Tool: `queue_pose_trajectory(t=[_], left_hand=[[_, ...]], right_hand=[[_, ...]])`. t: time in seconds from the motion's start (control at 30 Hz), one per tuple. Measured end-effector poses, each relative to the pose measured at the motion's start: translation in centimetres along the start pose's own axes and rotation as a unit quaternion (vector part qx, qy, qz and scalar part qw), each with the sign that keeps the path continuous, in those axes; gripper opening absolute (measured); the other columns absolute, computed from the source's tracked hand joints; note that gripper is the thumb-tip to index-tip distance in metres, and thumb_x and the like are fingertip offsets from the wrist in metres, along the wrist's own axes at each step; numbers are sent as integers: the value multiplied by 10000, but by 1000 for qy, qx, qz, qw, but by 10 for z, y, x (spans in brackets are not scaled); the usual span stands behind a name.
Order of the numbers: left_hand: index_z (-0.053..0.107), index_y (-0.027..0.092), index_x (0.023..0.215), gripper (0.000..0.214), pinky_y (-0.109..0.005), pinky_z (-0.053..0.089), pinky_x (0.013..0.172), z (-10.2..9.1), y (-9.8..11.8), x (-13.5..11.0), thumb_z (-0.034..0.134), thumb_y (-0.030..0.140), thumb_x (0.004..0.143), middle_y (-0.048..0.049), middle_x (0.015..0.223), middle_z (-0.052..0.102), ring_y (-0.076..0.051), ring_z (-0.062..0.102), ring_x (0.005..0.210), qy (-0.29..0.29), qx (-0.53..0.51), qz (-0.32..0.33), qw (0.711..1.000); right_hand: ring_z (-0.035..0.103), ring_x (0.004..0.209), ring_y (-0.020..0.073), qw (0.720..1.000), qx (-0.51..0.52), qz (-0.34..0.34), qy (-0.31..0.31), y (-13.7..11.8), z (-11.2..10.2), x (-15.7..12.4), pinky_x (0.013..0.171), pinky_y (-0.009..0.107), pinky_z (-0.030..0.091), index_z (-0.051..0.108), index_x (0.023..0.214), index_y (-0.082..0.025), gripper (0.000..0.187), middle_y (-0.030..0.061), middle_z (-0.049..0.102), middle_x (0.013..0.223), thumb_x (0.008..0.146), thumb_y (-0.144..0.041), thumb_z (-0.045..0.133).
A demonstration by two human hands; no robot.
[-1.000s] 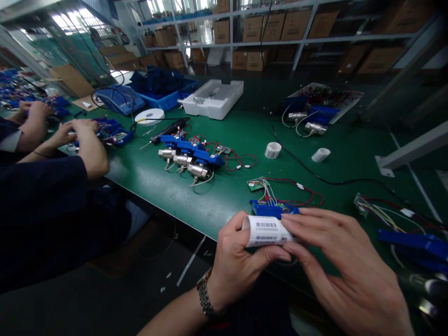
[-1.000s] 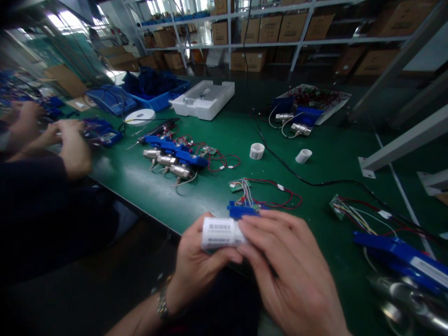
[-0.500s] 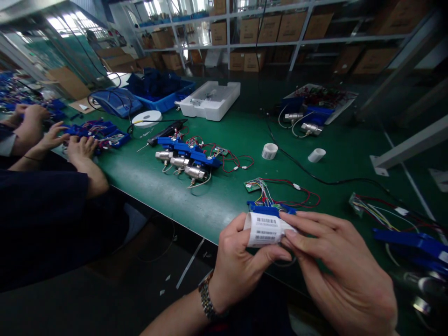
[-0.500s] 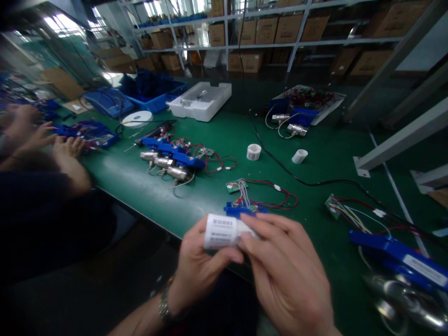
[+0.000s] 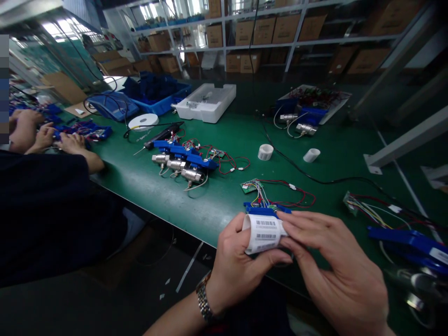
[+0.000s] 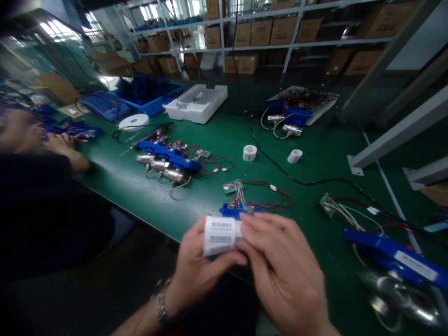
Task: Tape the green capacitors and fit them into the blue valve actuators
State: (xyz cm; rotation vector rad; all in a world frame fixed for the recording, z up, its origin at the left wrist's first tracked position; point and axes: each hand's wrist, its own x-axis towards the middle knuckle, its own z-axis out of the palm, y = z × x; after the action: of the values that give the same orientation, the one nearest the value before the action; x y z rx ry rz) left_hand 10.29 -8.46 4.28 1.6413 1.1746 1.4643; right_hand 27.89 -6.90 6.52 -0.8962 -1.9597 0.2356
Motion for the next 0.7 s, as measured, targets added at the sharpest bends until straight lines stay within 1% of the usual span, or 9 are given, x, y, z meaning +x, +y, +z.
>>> queue_pose_trajectory(t=[0.1,0.2,0.27,0.33,0.43,0.5,0.57,0.63,0.7], left_hand=[[842,227,978,184,-292,604,822,1,-1,0,925,271,820,-46,982,798,-196,735,911,-14,13,4,1000],[831,230,994,161,-289,610,831,3,0,-1,897,229,847,-40,1002,785,-192,736,919,-12,20,-8,1000],[821,232,985,116,-280,607,796,4,0,-1,861,207,879,-32,950,759,-186,721,885,-10,47,-10,999],[810,224,955,82,-265,592,732,3,1,-1,831,177,891,-29,893,714,-182,698,835,-4,89,5,996],[799,209,979,107,-256,591,702,-2,0,-1,810,155,887,-48,957,685,-178,698,831,10,145,64,987],[793,224,1051,163,-257,614,759,-7,-1,0,791,147,907,-59,1061,684,-176,718,896,15,164,111,980],[777,252,1130,245,-258,626,835,-13,-2,4,781,128,920,-54,1143,671,-172,722,975,24,180,142,973],[751,266,1192,305,-264,627,890,-19,-2,17,797,139,919,-50,1198,654,-169,716,1029,30,200,159,966],[731,256,1212,294,-300,626,943,-20,-3,40,801,197,933,-64,1243,640,-187,706,1081,6,233,169,958]], right_hand=[[667,1140,228,1000,7,-13,18,1,1,-4,998,418,543,726,1083,-139,186,70,716,1219,1023,21,653],[651,1162,245,999,-9,-23,21,1,3,-7,1011,429,524,729,1080,-129,195,89,705,1240,1014,36,647],[634,1168,249,999,-32,-24,24,-1,4,-7,1014,422,501,728,1074,-138,176,89,699,1232,1019,11,653],[619,1157,245,999,-33,-5,25,-4,3,-7,1011,413,475,715,1039,-164,134,79,687,1200,1035,-44,655],[600,1165,216,997,7,70,-2,-6,-4,-10,1002,353,444,680,985,-214,102,48,643,1221,1074,-176,648],[600,1187,183,989,40,137,-21,-2,-15,-16,987,283,447,662,976,-235,129,22,622,1269,1100,-261,634],[622,1195,158,977,69,200,-15,5,-28,-26,965,210,476,650,990,-239,150,9,621,1302,1112,-326,638],[651,1179,148,965,88,247,8,14,-39,-36,959,145,506,645,1014,-236,171,13,636,1305,1108,-377,662],[673,1154,144,955,97,277,31,21,-47,-44,969,102,520,649,1038,-234,180,18,653,1285,1097,-399,689]])
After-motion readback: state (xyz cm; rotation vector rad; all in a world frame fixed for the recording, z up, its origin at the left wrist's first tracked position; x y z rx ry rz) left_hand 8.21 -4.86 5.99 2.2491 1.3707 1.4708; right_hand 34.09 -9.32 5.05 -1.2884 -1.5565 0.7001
